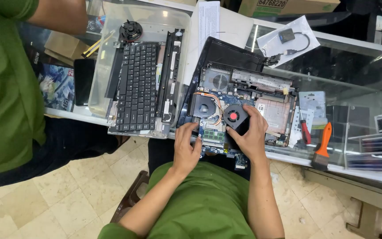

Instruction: Disassembling a laptop to remove and clean the motherboard and internal components using a brush.

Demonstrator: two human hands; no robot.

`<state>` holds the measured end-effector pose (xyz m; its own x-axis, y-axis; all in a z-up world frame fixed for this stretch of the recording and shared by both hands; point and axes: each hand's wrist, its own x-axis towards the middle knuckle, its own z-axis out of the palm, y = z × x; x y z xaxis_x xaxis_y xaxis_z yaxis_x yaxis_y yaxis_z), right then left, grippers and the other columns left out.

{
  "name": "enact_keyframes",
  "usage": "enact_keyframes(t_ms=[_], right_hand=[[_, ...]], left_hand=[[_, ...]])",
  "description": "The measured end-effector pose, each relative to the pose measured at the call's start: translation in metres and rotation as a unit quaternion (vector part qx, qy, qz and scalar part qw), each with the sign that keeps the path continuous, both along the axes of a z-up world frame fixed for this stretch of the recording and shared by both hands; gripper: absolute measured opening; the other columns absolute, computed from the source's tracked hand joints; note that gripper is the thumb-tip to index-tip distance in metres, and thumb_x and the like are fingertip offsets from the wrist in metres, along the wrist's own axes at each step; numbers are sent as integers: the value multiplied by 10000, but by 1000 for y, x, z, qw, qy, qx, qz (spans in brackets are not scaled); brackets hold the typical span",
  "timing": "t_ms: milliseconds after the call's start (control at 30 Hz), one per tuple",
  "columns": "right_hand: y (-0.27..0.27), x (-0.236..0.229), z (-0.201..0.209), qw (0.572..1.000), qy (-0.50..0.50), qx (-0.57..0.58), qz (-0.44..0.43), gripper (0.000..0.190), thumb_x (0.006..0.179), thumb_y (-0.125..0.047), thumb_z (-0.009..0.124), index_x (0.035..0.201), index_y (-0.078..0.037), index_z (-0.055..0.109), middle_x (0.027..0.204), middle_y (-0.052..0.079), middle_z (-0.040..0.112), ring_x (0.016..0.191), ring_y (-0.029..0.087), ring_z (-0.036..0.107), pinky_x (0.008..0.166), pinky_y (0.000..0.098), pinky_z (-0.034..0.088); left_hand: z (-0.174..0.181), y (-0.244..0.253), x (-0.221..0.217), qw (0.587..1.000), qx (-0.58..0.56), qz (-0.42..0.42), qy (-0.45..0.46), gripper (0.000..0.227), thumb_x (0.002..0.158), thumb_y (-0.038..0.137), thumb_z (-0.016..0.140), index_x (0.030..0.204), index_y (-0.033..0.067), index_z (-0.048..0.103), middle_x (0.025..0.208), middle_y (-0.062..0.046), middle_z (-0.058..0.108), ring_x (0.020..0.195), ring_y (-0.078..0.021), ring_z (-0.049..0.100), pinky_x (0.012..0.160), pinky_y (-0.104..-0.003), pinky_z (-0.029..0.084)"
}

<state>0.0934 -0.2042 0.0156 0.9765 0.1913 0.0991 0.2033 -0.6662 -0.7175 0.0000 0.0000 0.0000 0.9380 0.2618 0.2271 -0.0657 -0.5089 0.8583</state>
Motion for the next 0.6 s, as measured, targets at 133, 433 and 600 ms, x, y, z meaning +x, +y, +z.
enact_keyframes(t_ms=[133, 433, 600], right_hand=[[-2, -4, 5, 1000, -2, -21, 6, 791, 788, -296, 883, 1440, -73, 495, 1504, 133, 536, 1462, 321, 410, 1191, 595, 171], [-70, -43, -12, 990, -115, 36, -74, 500, 863, -158, 833, 1313, -52, 641, 1353, 161, 550, 1295, 404, 546, 1073, 540, 443], [-144, -80, -65, 948, -138, 79, -275, 369, 933, -29, 804, 1281, -20, 683, 1053, 120, 590, 924, 265, 636, 730, 321, 549]], left_hand=[[8, 0, 1, 1000, 12, -5, -28, 369, 899, 41, 626, 1268, 60, 619, 1171, -111, 576, 1025, -326, 573, 904, -448, 478], [-46, 21, -23, 995, -44, -7, -85, 335, 956, 129, 696, 636, 115, 601, 571, -28, 550, 596, -289, 602, 585, -356, 487], [-81, 47, -64, 983, 87, 68, -144, 433, 823, -108, 619, 496, 115, 444, 526, -4, 493, 716, -255, 638, 671, -316, 512]])
